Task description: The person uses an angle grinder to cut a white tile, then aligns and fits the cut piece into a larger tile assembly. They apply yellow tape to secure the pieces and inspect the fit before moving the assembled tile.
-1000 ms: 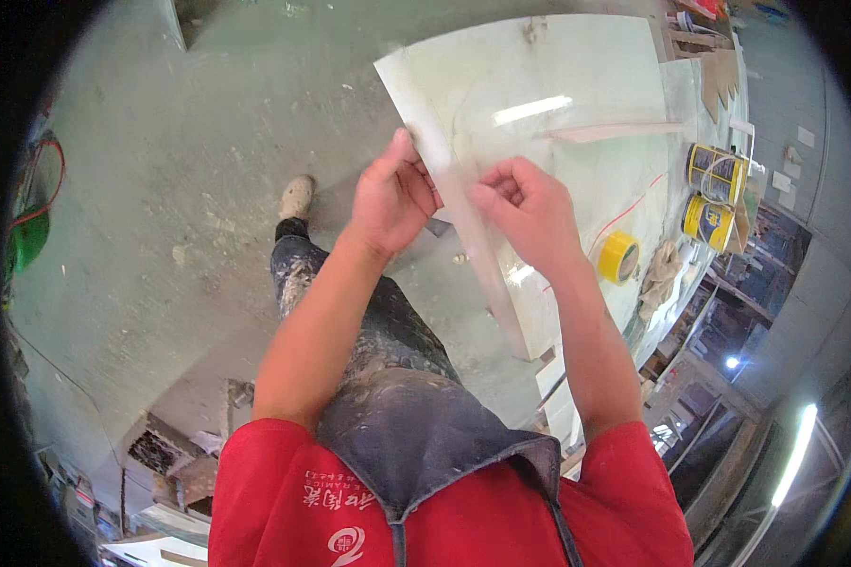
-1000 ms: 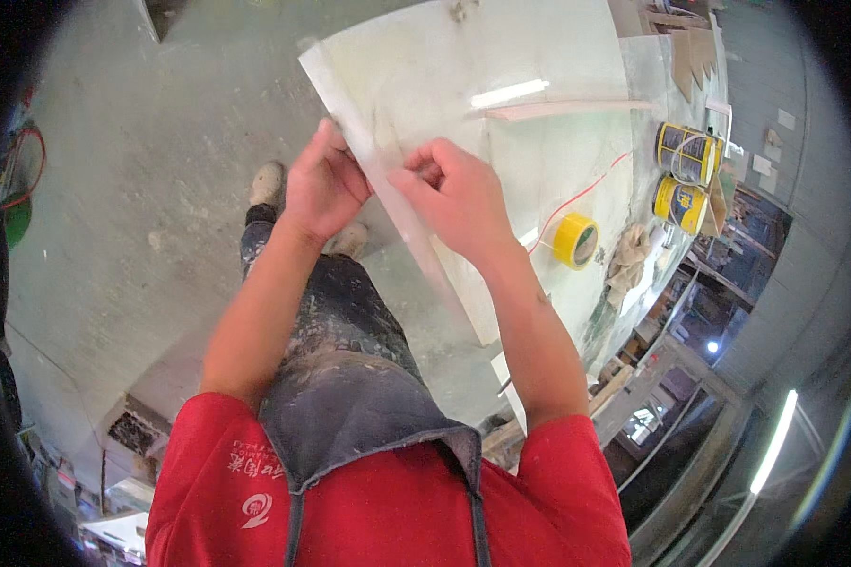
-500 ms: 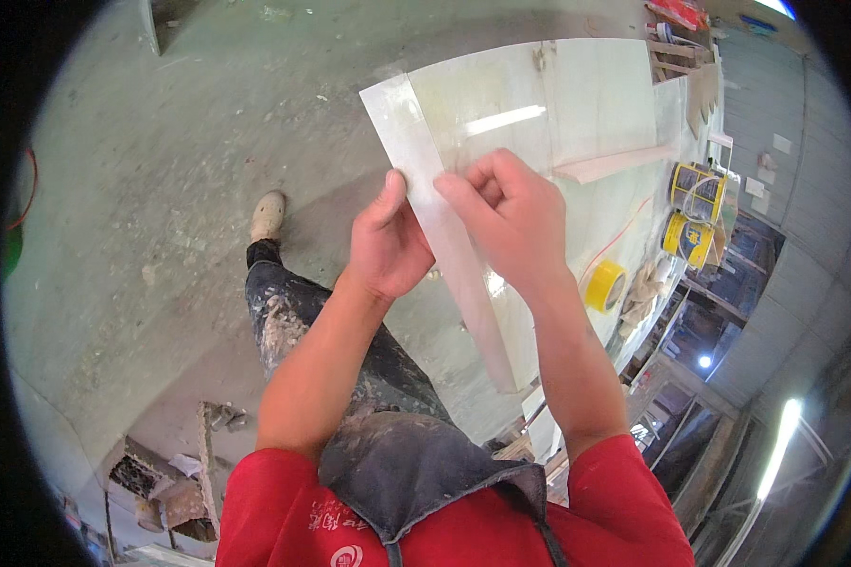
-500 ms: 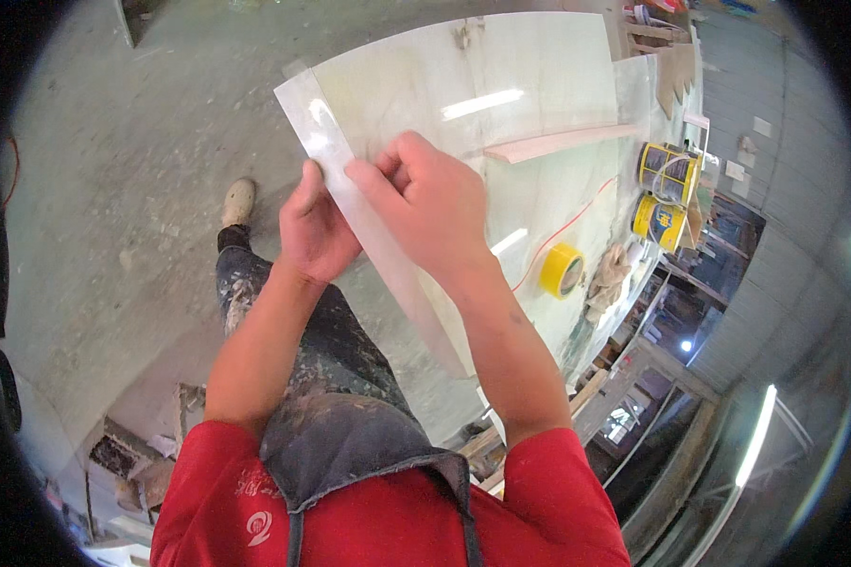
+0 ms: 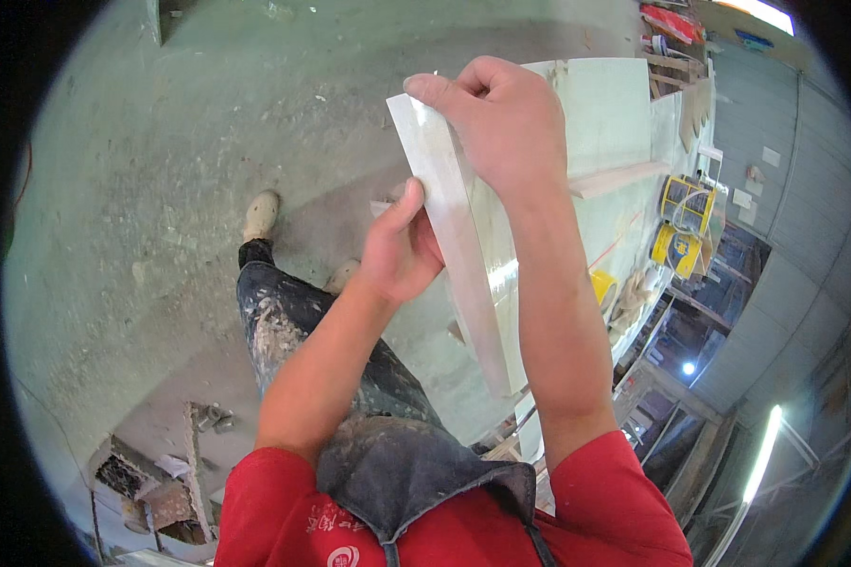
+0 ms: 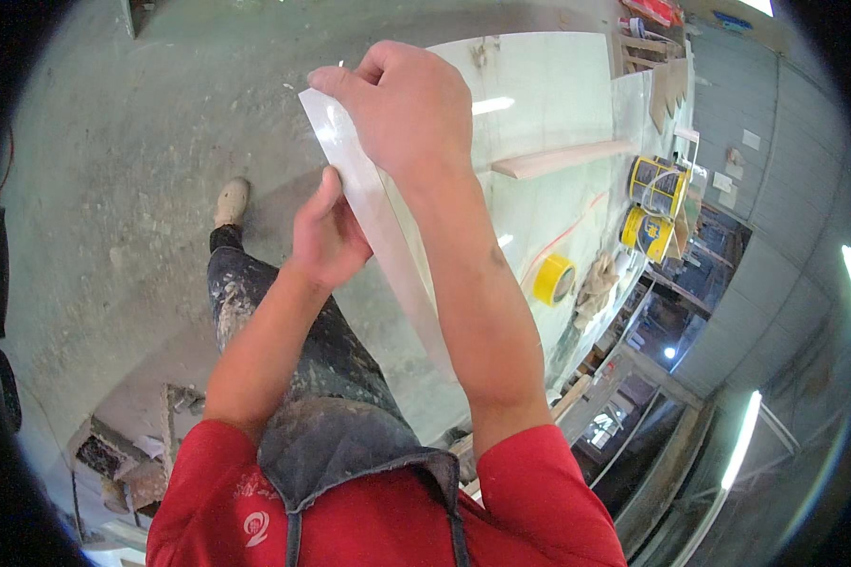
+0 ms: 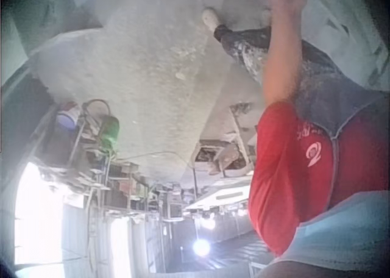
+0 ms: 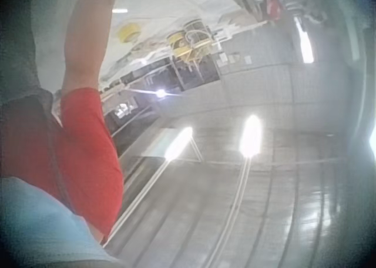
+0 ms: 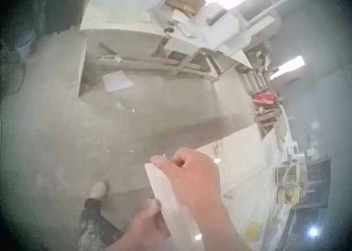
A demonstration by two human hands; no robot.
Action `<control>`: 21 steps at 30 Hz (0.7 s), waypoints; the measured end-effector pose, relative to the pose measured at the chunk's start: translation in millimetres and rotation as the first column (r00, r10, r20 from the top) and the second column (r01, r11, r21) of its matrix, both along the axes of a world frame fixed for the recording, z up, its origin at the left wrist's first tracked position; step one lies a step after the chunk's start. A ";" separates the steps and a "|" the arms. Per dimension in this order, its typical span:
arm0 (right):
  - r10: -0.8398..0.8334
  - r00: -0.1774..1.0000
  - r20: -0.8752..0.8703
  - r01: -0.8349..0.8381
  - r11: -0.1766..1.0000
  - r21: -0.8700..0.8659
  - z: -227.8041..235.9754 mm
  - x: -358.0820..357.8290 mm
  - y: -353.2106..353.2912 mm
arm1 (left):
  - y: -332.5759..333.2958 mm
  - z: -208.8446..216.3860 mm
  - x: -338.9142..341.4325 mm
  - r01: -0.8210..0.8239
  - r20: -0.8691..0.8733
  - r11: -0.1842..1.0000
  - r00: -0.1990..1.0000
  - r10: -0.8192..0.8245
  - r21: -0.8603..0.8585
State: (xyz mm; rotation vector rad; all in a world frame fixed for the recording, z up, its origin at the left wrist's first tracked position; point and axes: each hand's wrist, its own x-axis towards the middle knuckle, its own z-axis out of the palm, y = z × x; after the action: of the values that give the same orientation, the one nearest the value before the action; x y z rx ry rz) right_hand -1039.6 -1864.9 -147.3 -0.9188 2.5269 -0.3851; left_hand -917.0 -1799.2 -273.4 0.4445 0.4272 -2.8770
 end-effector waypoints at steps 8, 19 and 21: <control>-0.072 0.997 -0.020 0.074 0.995 0.071 1.3 18.0 75.1 | 0.9 -4.3 -2.7 -0.048 -0.044 0.998 0.998 0.049 0.032; -0.103 0.995 0.012 0.100 0.983 0.156 8.9 35.8 210.9 | 23.4 15.8 -0.9 -0.088 0.102 0.994 0.990 0.094 -0.061; -0.032 0.999 0.007 0.031 0.986 0.162 8.5 31.9 209.4 | 51.5 21.7 5.1 -0.066 0.118 0.996 0.990 0.074 -0.067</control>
State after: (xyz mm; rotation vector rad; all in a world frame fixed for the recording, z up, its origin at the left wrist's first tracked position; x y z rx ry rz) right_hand -1007.7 -1655.5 -138.8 -0.8136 2.5232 -0.1889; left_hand -911.9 -1747.7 -251.7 0.5766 0.3238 -2.7691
